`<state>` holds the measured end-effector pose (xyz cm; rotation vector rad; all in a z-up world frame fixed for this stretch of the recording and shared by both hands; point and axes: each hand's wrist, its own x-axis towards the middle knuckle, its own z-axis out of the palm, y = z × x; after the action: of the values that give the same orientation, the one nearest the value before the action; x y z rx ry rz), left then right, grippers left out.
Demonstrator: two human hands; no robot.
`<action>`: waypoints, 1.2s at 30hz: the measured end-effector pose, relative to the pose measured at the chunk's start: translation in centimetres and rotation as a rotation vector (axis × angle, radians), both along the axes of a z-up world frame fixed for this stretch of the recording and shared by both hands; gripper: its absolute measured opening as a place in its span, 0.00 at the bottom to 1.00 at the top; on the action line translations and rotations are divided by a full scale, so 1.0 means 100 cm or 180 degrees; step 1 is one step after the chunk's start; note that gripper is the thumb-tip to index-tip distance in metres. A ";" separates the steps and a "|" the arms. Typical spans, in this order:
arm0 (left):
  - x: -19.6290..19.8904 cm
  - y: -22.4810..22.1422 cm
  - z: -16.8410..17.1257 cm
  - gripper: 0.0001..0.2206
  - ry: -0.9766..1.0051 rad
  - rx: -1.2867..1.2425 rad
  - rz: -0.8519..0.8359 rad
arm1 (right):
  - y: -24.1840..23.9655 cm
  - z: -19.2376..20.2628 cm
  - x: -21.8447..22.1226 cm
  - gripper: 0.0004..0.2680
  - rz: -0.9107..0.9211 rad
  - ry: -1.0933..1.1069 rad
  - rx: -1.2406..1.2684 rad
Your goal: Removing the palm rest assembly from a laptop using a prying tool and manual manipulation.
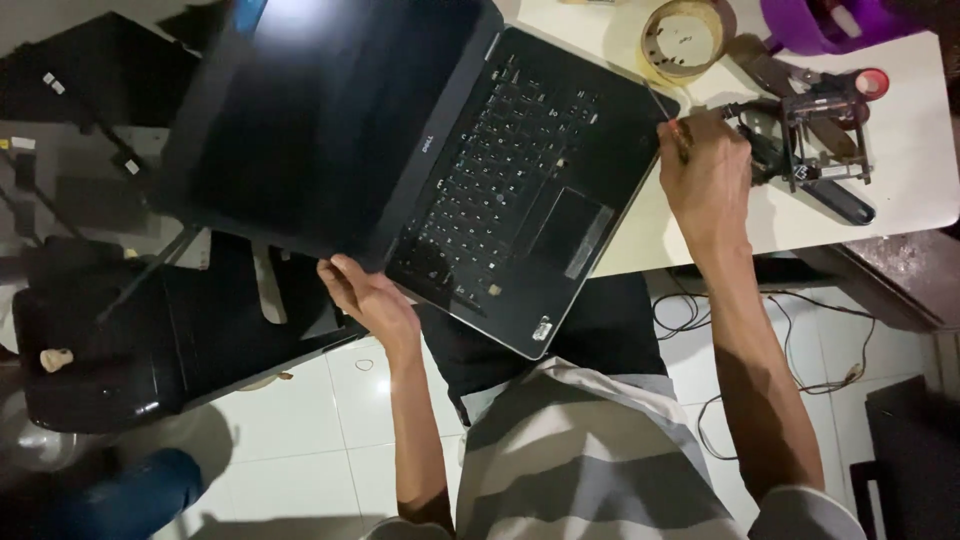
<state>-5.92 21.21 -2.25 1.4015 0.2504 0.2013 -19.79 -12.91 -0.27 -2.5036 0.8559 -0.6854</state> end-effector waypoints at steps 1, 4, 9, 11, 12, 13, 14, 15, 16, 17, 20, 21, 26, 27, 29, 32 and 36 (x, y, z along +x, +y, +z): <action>-0.005 0.001 -0.007 0.20 0.0003 0.0002 0.0005 | -0.001 -0.005 0.003 0.11 0.0005 0.0003 0.0002; -0.019 0.002 -0.017 0.23 -0.0115 -0.0088 0.0181 | -0.008 -0.015 0.009 0.10 -0.0069 0.0088 -0.0070; -0.033 0.005 0.007 0.12 0.0394 -0.0104 -0.0034 | -0.007 0.007 0.019 0.08 0.0375 0.0032 -0.0085; -0.036 0.004 0.009 0.20 0.0496 -0.0134 0.0004 | -0.006 0.009 0.021 0.08 0.0404 0.0018 -0.0086; -0.038 0.004 0.009 0.29 0.0600 -0.0153 0.0032 | -0.005 0.009 0.021 0.08 0.0423 0.0005 -0.0077; -0.040 0.007 0.005 0.29 0.0609 -0.0146 0.0038 | -0.005 0.009 0.022 0.08 0.0428 0.0013 -0.0069; -0.040 0.009 0.001 0.30 0.0532 -0.0281 0.0078 | -0.005 0.009 0.022 0.07 0.0507 -0.0054 -0.0169; -0.041 0.011 -0.004 0.32 0.0455 -0.0417 0.0118 | -0.006 0.008 0.023 0.07 0.0587 -0.0120 -0.0270; -0.043 0.010 -0.001 0.32 0.0466 -0.0412 0.0120 | -0.008 0.004 0.022 0.07 0.0588 -0.0110 -0.0264; -0.044 0.009 0.002 0.18 0.0012 -0.0377 -0.0095 | -0.010 0.000 0.022 0.09 0.0587 -0.0102 -0.0273; -0.046 0.014 0.002 0.04 -0.0378 -0.0320 -0.0249 | -0.005 0.005 0.024 0.06 0.0746 -0.0170 -0.0307; -0.047 0.016 0.001 0.04 -0.0339 -0.0317 -0.0209 | -0.001 0.010 0.025 0.04 0.0886 -0.0272 -0.0347; -0.065 0.017 0.022 0.17 -0.0786 0.1061 -0.0213 | -0.017 -0.010 0.013 0.11 0.0946 -0.0139 -0.0247; -0.069 0.016 0.027 0.19 -0.1159 0.1275 -0.0274 | -0.020 -0.014 0.010 0.18 0.0914 -0.0071 -0.0138; -0.080 0.015 0.031 0.16 -0.1250 0.1488 -0.0133 | 0.000 0.006 0.005 0.14 0.1000 -0.0170 0.0077; -0.091 0.019 0.016 0.11 -0.1410 0.1687 -0.0067 | 0.019 0.023 0.000 0.11 0.1259 -0.0448 0.0319; -0.084 0.025 0.001 0.06 -0.1746 0.1570 -0.0427 | 0.042 0.024 -0.006 0.18 0.1392 -0.0836 0.1450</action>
<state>-14.32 23.71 -2.10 1.7779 -0.3716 0.5512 -20.42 -8.73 2.17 -2.0313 0.3050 -0.5721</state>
